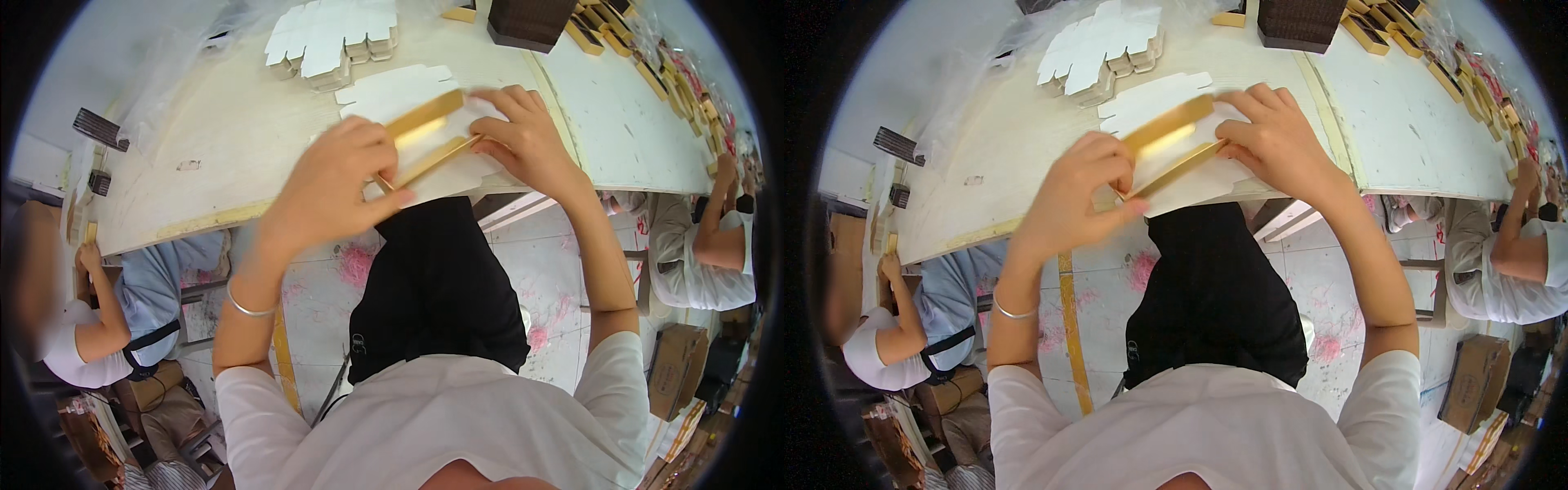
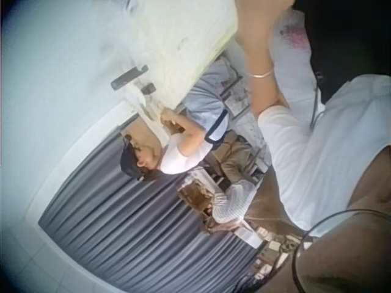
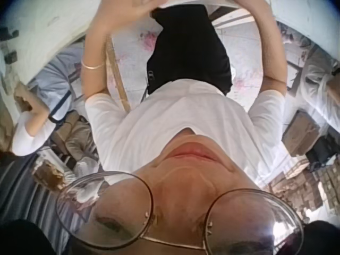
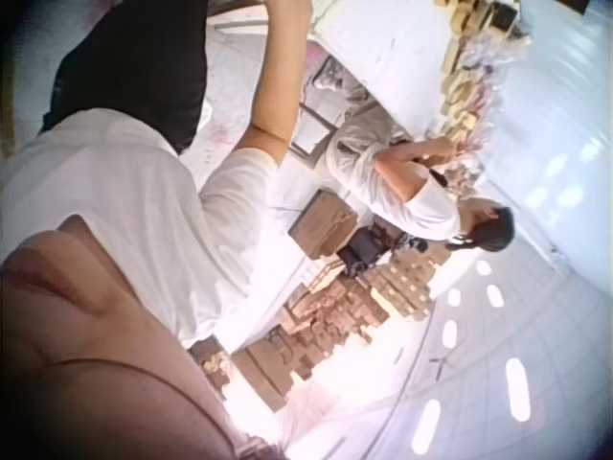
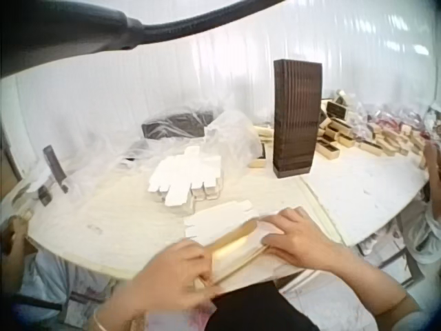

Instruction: The person assembles small rectangular boxes by folding flat cardboard pieces into shape and inserting white foam inserts. They then place dark rectangular inserts into the boxes and set the completed units on the table. The process is repeated multiple times with consistent hand motions.

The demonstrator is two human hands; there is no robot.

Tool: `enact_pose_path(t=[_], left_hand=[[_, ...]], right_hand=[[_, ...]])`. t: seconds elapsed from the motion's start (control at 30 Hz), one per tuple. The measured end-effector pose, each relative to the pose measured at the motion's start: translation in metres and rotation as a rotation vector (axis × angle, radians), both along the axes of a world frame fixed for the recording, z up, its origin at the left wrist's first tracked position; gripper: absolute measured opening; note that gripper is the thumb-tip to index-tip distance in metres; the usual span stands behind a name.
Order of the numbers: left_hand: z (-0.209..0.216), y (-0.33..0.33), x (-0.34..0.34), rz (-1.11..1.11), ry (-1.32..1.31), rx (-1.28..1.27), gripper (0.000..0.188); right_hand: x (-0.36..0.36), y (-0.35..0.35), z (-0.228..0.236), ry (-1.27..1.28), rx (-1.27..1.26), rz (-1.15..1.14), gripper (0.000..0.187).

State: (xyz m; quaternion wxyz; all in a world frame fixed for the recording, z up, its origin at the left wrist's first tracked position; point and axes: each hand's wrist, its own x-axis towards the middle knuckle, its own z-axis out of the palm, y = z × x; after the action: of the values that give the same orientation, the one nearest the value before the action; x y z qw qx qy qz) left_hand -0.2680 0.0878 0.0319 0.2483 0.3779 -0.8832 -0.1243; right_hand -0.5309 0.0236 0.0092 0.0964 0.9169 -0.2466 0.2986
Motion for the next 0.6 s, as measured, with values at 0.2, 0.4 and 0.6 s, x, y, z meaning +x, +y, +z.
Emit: enact_pose_path(t=[0.2, 0.4, 0.6], left_hand=[[-0.017, 0.009, -0.028, 0.293, -0.137, -0.352, 0.021], [-0.034, 0.012, -0.003, 0.093, -0.053, -0.135, 0.031], [-0.038, 0.015, 0.000, 0.073, 0.039, -0.026, 0.039]], right_hand=[[0.032, 0.047, -0.010, 0.013, 0.222, 0.055, 0.017], [0.013, 0.030, 0.012, -0.017, 0.338, 0.195, 0.043], [0.017, 0.022, -0.005, 0.151, 0.463, 0.332, 0.037]])
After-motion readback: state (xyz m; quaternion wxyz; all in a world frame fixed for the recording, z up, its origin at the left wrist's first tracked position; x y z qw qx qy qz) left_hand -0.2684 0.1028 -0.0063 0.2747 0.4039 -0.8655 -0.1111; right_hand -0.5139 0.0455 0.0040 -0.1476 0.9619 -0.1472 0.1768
